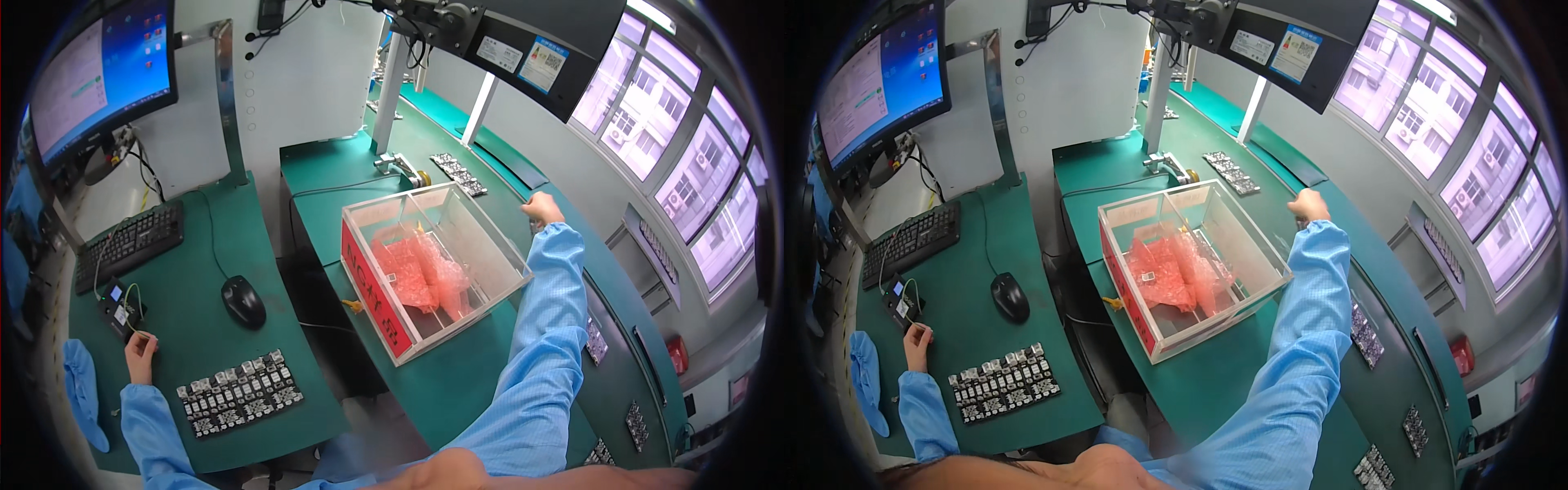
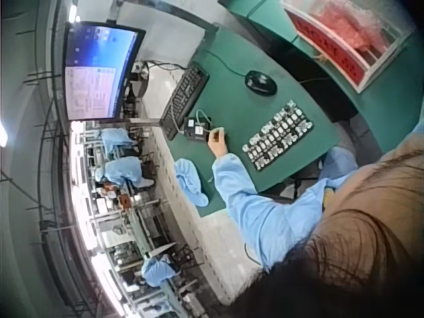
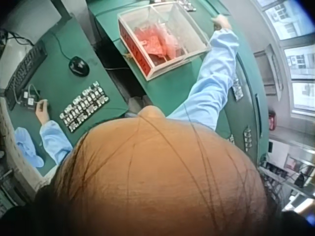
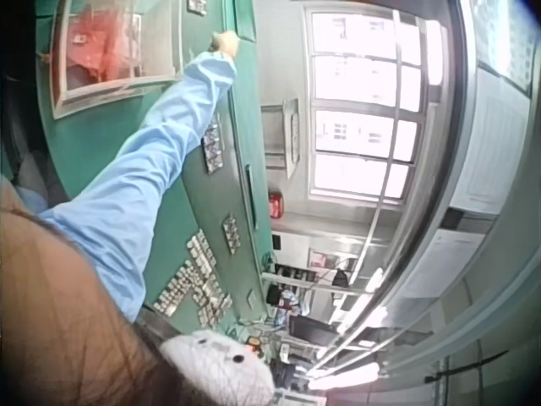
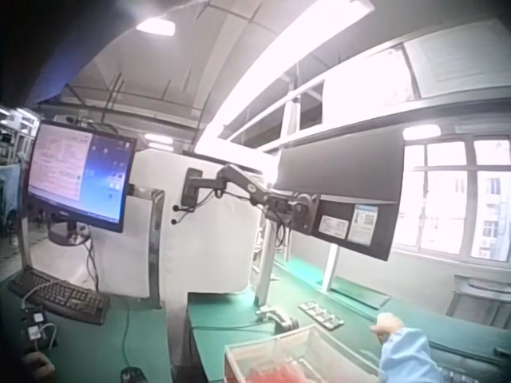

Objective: The person tests electronic keyboard circuit boards by touching the switch sockets with a wired probe and clicking a computer mouse, setting tested boards aside on the desk and testing the next board.

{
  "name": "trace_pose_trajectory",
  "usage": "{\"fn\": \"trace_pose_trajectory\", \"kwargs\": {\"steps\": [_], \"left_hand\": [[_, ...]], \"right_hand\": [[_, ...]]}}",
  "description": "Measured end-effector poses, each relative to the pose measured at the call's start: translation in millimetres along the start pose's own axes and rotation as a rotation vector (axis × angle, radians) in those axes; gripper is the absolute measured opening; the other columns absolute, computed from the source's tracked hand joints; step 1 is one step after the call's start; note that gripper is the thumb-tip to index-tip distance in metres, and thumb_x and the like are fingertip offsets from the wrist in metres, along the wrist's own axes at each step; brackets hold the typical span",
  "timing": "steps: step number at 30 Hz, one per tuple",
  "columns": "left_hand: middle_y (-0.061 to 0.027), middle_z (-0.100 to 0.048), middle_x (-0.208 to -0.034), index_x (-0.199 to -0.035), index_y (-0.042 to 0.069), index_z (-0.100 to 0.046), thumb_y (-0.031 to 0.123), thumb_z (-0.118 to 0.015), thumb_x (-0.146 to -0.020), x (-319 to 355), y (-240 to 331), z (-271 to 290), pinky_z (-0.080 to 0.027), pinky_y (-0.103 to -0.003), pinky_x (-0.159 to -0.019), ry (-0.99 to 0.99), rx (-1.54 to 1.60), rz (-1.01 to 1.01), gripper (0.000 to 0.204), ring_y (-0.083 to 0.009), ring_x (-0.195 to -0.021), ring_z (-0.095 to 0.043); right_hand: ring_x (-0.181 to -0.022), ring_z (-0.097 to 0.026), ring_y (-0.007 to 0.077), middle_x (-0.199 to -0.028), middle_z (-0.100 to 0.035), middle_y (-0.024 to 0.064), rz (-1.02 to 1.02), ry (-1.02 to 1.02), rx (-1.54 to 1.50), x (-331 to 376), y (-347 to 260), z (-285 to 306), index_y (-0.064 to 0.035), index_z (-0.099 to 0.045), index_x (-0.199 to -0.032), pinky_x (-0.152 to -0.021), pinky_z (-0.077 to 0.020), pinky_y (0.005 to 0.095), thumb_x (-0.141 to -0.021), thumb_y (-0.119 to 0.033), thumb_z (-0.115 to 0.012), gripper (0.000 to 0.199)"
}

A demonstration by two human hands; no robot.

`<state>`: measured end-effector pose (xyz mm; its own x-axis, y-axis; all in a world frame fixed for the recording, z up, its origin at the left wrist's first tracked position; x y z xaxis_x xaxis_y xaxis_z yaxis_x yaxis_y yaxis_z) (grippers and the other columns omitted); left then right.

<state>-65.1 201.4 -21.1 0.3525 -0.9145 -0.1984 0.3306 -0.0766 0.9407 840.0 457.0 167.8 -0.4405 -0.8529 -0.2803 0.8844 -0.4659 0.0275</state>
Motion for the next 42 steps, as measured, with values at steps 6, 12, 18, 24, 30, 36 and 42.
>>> {"fn": "trace_pose_trajectory", "kwargs": {"steps": [6, 12, 18, 24, 30, 36, 42], "left_hand": [[0.0, -0.058, -0.079, -0.091, 0.004, -0.058, 0.014, -0.065, -0.088, -10.9, -4.7, -1.5, -0.042, -0.022, -0.066, -0.017, -0.036, -0.014, 0.012, -0.0071, -0.072, -0.053], [0.0008, -0.055, -0.075, -0.088, 0.006, -0.057, 0.023, -0.066, -0.087, -9.1, -2.1, 0.6, -0.041, -0.023, -0.066, -0.001, -0.067, -0.004, 0.02, -0.0077, -0.07, -0.05], [0.0, -0.057, -0.078, -0.087, 0.006, -0.057, 0.024, -0.069, -0.085, -5.5, 5.2, 2.4, -0.043, -0.024, -0.068, -0.009, -0.092, 0.022, 0.021, -0.0089, -0.074, -0.053], [-0.0003, -0.06, -0.078, -0.086, 0.005, -0.06, 0.015, -0.07, -0.082, -2.1, 8.1, -3.2, -0.044, -0.022, -0.068, -0.035, -0.087, 0.057, 0.015, -0.0084, -0.073, -0.055], [0.0001, -0.06, -0.078, -0.086, 0.005, -0.061, 0.015, -0.071, -0.081, -2.7, 9.7, -5.8, -0.043, -0.022, -0.069, -0.039, -0.121, 0.061, 0.016, -0.0082, -0.073, -0.055], [-0.0003, -0.06, -0.079, -0.086, 0.004, -0.06, 0.017, -0.07, -0.083, -6.4, 7.2, -2.6, -0.043, -0.022, -0.07, -0.05, -0.096, 0.038, 0.016, -0.0079, -0.074, -0.055], [-0.0016, -0.062, -0.081, -0.087, 0.003, -0.061, 0.014, -0.069, -0.084, 0.2, 11.0, -3.5, -0.045, -0.023, -0.071, -0.075, -0.039, 0.011, 0.014, -0.0091, -0.077, -0.057]], "right_hand": [[-0.119, -0.05, 0.0304, -0.13, -0.05, 0.0164, 0.212, -0.61, -0.094, 10.8, -3.9, -45.2, -0.0154, -0.044, -0.131, -0.098, -0.0432, 0.04, -0.062, -0.055, -0.08, 0.087], [-0.116, -0.047, 0.0342, -0.12, -0.047, 0.0121, 0.313, -0.335, -0.226, 5.0, 10.7, -105.5, -0.025, -0.052, -0.121, -0.097, -0.0428, 0.0445, -0.057, -0.038, -0.085, 0.073], [-0.122, -0.045, 0.0325, -0.126, -0.049, 0.0095, 0.214, 0.033, -0.321, 19.5, -5.8, -153.8, -0.0219, -0.051, -0.128, -0.104, -0.0339, 0.0475, -0.059, -0.056, -0.081, 0.083], [-0.132, -0.035, 0.0323, -0.139, -0.044, 0.0128, 0.131, 0.087, -0.326, 25.4, 0.5, -158.6, -0.0177, -0.051, -0.13, -0.108, -0.0246, 0.0525, -0.062, -0.063, -0.074, 0.085], [-0.136, -0.031, 0.0353, -0.148, -0.033, 0.0173, 0.07, -0.442, -0.144, 39.4, 41.8, -144.2, -0.0326, -0.046, -0.138, -0.108, -0.0243, 0.0573, -0.076, -0.049, -0.068, 0.067], [-0.131, -0.032, 0.0465, -0.148, -0.033, 0.0113, -0.17, -0.133, -0.03, 46.3, 33.6, -164.7, -0.0406, -0.04, -0.139, -0.097, -0.0274, 0.0701, -0.092, -0.049, -0.049, 0.048], [-0.132, -0.034, 0.0395, -0.145, -0.037, 0.0158, -0.135, 0.257, -0.017, 57.7, 28.4, -151.9, -0.0288, -0.04, -0.141, -0.098, -0.0305, 0.0646, -0.094, -0.044, -0.048, 0.05]]}}
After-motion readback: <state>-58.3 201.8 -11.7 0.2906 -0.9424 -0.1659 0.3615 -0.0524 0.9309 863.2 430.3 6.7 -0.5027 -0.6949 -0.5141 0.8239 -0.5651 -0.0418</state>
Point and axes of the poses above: each hand's wrist, its own x-axis away from the middle knuckle, its own z-axis out of the back of the hand, y = z × x, the point moved 5 cm from there along -x, towards the middle knuckle
